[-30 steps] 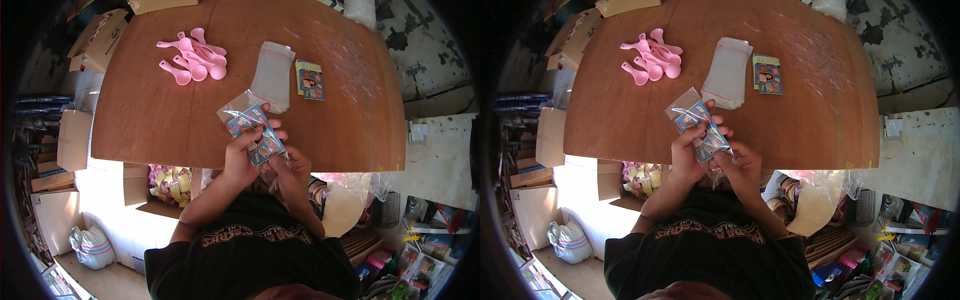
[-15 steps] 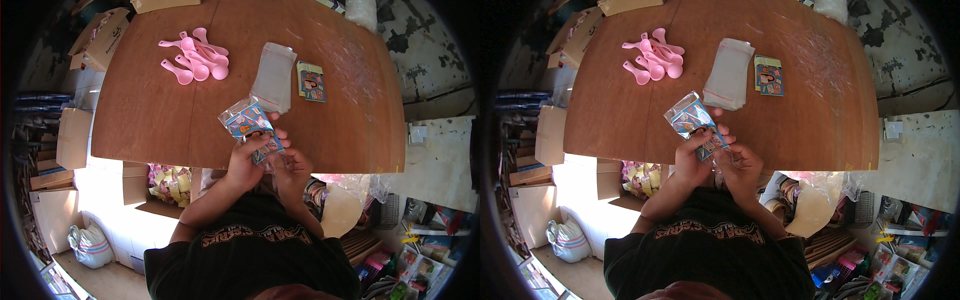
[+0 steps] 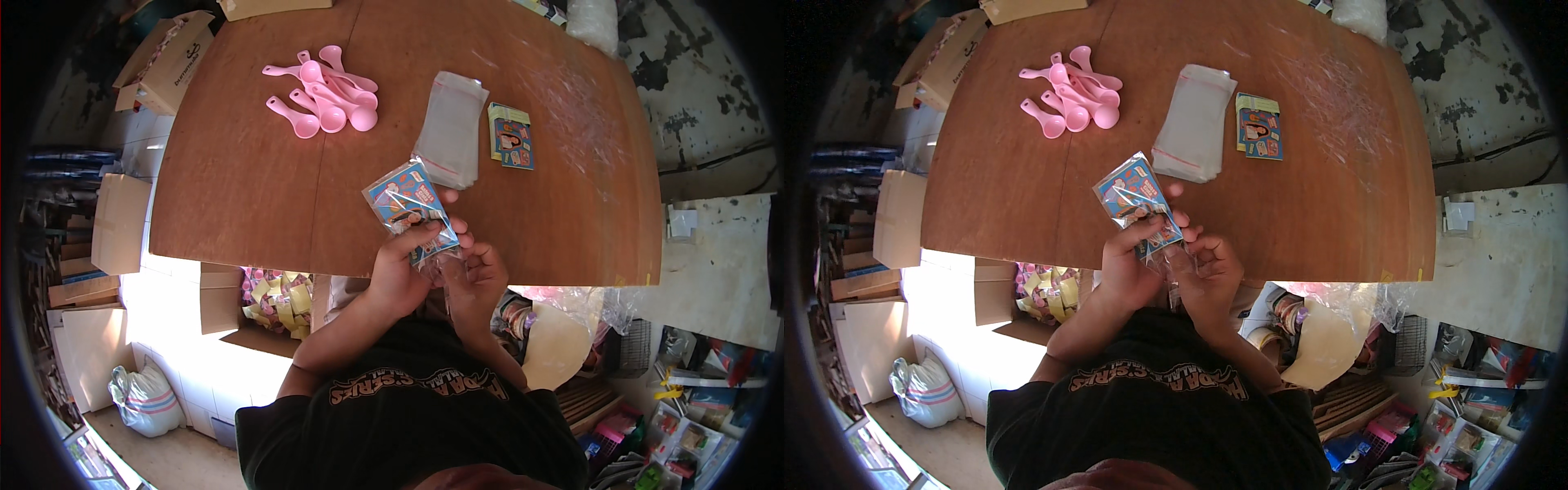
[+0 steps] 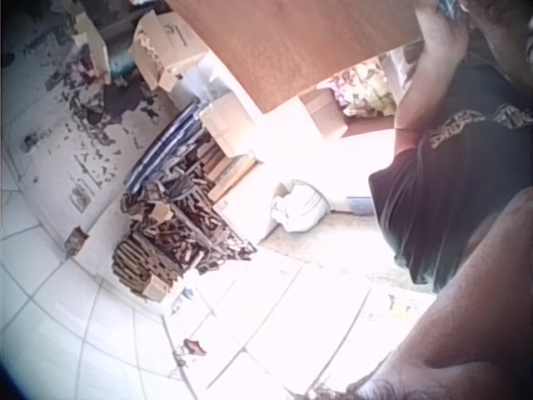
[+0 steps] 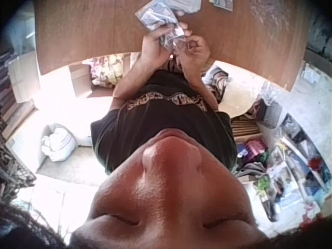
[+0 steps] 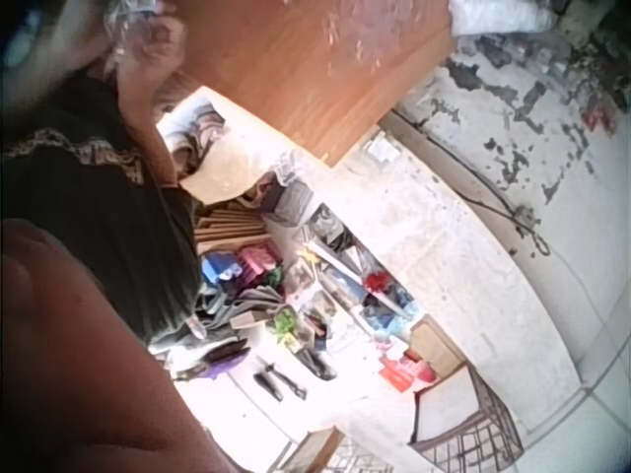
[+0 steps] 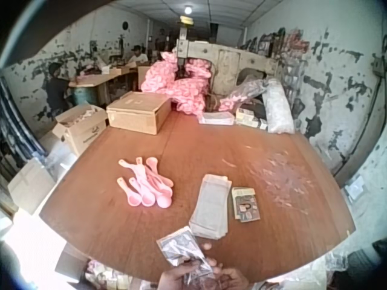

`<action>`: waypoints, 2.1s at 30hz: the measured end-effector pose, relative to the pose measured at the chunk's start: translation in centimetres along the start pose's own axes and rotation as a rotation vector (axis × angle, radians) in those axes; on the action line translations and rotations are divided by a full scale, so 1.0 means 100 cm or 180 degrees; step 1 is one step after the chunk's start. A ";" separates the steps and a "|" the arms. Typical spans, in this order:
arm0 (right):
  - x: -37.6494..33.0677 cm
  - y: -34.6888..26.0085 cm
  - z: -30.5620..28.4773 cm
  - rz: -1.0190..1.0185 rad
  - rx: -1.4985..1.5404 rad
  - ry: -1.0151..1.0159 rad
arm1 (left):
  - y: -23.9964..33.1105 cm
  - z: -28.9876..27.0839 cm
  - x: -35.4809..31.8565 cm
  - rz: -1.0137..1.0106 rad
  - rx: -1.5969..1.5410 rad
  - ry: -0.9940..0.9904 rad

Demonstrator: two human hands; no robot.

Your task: The person repeatedly picks up pink plastic spoons and small printed cards, places them into clear plastic bags, and seals the bags. The person handles the items one at a time and stacks the sealed packages on the table.

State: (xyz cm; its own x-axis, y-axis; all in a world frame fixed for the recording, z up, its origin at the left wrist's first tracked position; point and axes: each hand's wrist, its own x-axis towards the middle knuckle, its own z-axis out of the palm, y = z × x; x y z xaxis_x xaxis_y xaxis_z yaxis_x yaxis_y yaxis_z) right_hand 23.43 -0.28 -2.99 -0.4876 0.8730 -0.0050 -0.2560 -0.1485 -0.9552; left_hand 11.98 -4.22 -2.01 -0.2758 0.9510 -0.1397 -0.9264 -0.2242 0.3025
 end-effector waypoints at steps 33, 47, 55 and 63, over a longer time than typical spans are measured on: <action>0.271 0.002 0.192 -0.1493 -0.3911 -0.2249 | 0.067 -0.025 -0.039 0.1814 -0.0403 0.1049; 0.279 -0.015 0.144 0.0295 0.0126 -0.0674 | 0.069 -0.018 -0.030 0.1697 -0.0463 0.1149; 0.221 -0.033 0.035 0.1727 -0.0133 -0.1492 | 0.085 -0.016 -0.004 0.1568 -0.0965 0.0855; 0.121 -0.094 0.009 0.2318 -0.0882 -0.2399 | 0.089 -0.010 0.010 0.2198 -0.0676 0.0995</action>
State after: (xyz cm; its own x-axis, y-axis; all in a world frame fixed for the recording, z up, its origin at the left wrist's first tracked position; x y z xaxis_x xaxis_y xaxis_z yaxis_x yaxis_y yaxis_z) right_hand 19.21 11.30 6.20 -0.8579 0.0934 -0.5052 0.4538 -0.3231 -0.8304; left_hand 3.16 -5.48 -0.43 -0.8369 0.4848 -0.2541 -0.5397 -0.8083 0.2353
